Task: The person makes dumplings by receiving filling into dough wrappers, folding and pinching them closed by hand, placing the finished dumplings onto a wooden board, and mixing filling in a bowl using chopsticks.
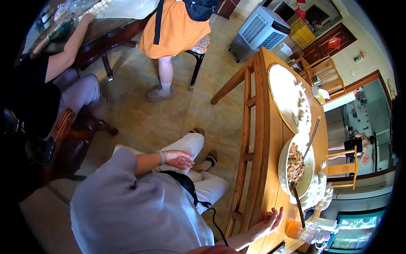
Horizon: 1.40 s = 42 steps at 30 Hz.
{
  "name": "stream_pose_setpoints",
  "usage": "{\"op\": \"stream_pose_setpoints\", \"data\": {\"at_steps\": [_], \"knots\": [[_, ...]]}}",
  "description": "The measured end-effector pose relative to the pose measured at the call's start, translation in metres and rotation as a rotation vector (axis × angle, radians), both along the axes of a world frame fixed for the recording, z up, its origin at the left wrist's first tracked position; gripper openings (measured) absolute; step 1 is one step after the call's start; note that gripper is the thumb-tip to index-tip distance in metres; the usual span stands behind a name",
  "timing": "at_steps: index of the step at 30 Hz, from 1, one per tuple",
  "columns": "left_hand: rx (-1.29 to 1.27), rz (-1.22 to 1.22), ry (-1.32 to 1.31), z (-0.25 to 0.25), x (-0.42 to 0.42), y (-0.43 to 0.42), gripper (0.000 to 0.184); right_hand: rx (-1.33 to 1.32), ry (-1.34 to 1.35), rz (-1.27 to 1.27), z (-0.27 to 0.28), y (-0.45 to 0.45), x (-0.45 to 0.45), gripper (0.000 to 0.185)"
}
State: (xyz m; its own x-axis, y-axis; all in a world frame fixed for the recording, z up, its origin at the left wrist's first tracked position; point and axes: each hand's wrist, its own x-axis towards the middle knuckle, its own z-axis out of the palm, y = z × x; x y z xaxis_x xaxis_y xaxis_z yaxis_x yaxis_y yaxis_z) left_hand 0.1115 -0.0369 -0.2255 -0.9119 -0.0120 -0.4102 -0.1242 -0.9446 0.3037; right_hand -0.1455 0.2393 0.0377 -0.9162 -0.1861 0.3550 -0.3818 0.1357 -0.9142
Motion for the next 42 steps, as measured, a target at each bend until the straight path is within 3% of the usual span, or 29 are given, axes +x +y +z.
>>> {"op": "stream_pose_setpoints", "data": {"at_steps": [16,42], "knots": [[0.046,-0.015,-0.046,0.012,-0.006,-0.003,0.044,-0.125,-0.088,-0.015,0.008,-0.008,0.010,0.027],[0.051,-0.031,-0.037,0.010,-0.005,-0.009,0.050,-0.022,-0.026,-0.001,0.003,-0.002,0.004,0.029]]}}
